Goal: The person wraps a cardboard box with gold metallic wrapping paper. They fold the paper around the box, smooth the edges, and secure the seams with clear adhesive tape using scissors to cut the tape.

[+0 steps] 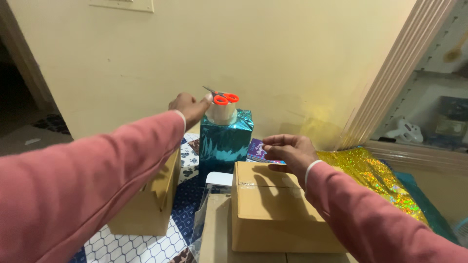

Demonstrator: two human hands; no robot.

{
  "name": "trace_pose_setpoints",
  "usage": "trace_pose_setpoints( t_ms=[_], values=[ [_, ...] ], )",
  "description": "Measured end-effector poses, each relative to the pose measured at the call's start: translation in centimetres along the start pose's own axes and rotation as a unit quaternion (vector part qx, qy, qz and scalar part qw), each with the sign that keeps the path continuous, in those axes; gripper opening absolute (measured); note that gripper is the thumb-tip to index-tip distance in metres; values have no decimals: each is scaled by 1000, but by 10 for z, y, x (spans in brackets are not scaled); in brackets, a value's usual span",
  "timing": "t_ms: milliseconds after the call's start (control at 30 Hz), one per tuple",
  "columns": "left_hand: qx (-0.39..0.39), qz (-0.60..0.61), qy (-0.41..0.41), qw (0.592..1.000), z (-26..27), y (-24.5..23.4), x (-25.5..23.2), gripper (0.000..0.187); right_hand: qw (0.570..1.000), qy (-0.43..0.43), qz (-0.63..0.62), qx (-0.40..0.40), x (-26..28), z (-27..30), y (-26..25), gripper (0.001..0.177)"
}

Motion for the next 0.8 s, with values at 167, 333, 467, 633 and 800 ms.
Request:
trace_pose_setpoints(
  t_ms=[167,333,467,633,800],
  values=[
    [-41,27,61,997,53,-5,22,57,1000,-2,-8,-4,3,19,-8,21],
    [142,51,-21,988,90,15,32,69,996,-51,29,-67,-2,38,-31,20],
    [306,123,-168,929,126,47,30,87,939,-72,220,-254,-21,51,-85,22],
    [370,126,-144,909,174,72,23,68,814,-83,450,-356,-80,35,-167,41],
    [327,164,-157,917,194,92,24,45,989,82,121,-25,-149,16,-182,51]
  ],
)
Point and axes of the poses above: each hand's wrist, its own z-axis away from the middle knuckle, its own y-axis out of the palm, x = y × z, the point moved 3 cm from there along -z, towards the middle knuckle
